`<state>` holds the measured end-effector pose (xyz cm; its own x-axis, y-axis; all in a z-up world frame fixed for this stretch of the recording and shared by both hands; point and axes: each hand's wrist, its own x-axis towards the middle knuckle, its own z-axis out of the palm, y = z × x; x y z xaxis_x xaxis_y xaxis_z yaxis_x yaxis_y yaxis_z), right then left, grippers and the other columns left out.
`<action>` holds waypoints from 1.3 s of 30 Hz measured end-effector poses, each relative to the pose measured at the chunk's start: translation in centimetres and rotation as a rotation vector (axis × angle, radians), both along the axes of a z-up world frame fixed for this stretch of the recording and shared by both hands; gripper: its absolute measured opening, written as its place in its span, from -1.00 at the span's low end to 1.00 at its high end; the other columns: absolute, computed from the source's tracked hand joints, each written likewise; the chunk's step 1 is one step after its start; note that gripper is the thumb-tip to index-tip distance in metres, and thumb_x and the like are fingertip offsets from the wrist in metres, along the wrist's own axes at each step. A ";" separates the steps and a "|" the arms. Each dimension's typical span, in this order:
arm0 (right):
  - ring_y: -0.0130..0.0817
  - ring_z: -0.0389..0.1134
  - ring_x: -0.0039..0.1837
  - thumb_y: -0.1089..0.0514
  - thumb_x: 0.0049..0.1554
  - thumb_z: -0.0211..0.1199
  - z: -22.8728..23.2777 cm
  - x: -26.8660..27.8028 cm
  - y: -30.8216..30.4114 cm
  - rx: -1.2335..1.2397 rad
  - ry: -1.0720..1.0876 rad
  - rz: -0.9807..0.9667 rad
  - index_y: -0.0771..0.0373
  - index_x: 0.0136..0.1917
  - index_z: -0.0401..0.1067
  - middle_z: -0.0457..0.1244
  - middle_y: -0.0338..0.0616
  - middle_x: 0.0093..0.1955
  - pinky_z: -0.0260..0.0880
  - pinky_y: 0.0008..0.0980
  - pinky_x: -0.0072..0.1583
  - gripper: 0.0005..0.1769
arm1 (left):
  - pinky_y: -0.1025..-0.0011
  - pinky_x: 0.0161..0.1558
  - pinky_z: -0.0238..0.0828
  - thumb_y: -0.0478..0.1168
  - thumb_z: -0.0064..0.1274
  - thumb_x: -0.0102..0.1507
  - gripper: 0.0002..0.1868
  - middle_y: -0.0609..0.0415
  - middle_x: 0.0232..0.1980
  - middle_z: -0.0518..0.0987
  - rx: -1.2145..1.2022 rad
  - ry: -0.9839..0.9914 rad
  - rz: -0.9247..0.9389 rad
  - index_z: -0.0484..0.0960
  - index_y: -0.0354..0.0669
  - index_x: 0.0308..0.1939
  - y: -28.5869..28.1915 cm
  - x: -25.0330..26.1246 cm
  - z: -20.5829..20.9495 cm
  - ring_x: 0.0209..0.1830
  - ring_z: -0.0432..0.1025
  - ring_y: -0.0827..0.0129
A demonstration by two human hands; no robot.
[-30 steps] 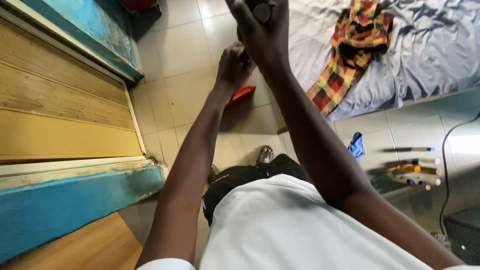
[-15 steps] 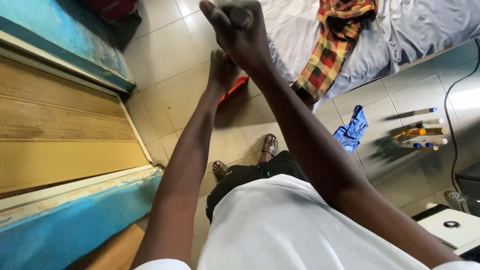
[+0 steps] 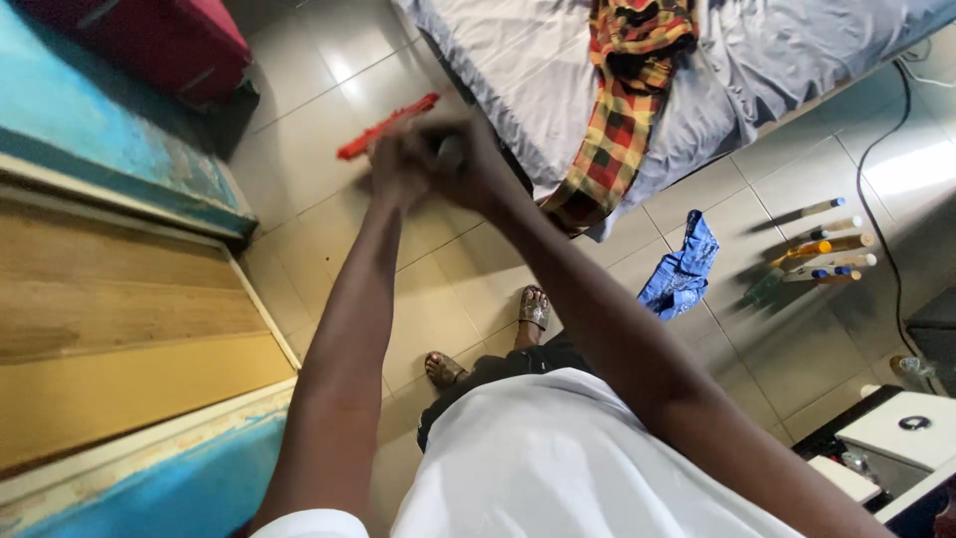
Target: The person assembles a broom by holding and twisting the broom handle by hand.
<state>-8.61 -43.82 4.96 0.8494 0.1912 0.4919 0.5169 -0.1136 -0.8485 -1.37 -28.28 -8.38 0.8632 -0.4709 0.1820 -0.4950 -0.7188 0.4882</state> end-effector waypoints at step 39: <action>-0.62 0.15 -0.29 0.24 0.29 0.24 -0.8 -3.2 -2.4 0.032 0.066 -0.161 0.48 -0.23 0.41 0.17 -0.17 -0.40 0.21 -0.46 -0.25 -0.70 | 0.11 -0.02 0.49 -0.04 0.17 0.14 -0.67 -0.15 -0.08 0.64 -0.293 0.275 0.018 0.56 -0.15 -0.13 -4.0 -2.4 -2.4 -0.01 0.54 -0.07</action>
